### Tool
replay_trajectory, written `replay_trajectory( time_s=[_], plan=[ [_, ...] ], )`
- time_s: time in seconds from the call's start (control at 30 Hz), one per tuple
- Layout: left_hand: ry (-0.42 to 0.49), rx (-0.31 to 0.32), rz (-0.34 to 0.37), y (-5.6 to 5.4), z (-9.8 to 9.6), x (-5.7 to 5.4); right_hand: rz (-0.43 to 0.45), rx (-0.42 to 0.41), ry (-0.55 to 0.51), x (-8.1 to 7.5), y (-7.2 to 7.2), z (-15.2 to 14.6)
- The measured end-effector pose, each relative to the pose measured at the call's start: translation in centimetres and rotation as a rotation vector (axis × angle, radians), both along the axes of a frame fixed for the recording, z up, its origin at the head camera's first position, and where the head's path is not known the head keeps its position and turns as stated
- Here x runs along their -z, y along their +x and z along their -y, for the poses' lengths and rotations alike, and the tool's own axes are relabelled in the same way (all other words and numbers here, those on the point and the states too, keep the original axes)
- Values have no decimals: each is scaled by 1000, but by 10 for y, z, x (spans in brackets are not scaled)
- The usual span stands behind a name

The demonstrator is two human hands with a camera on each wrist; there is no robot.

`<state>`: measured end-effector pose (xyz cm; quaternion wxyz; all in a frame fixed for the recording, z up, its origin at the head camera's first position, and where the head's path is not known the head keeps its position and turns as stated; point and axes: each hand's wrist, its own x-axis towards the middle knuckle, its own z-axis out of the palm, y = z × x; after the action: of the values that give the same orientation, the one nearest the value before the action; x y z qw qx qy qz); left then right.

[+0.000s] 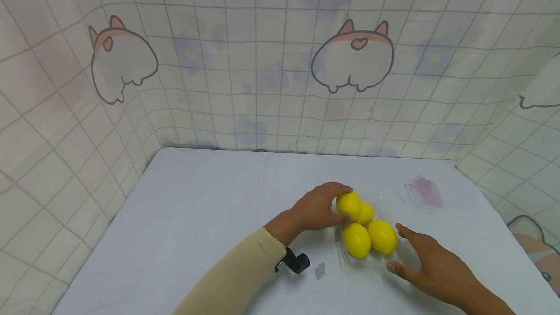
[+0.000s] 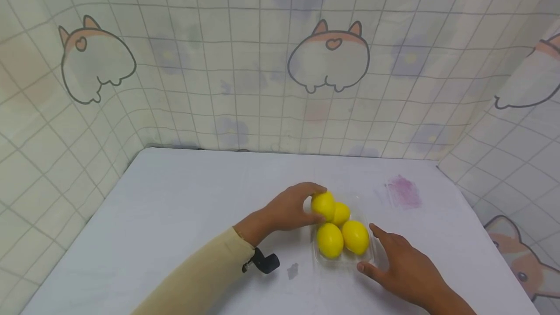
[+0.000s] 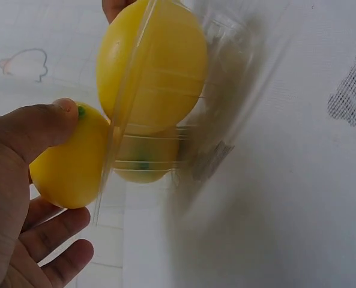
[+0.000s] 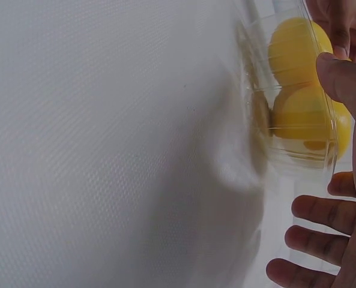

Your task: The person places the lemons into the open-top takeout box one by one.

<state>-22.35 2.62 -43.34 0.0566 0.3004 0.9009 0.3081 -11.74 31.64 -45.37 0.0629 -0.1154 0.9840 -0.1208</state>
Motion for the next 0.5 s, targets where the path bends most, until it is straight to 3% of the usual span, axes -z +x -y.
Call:
replay_trajectory(
  time_s=[0.2,0.5],
  plan=[
    [-45,-10,3,1,-4,4,-3,-1,-13,-1,2,1],
    [-53,71,-69,0,-6,2,-16,-2,-17,1,2,0]
  ],
)
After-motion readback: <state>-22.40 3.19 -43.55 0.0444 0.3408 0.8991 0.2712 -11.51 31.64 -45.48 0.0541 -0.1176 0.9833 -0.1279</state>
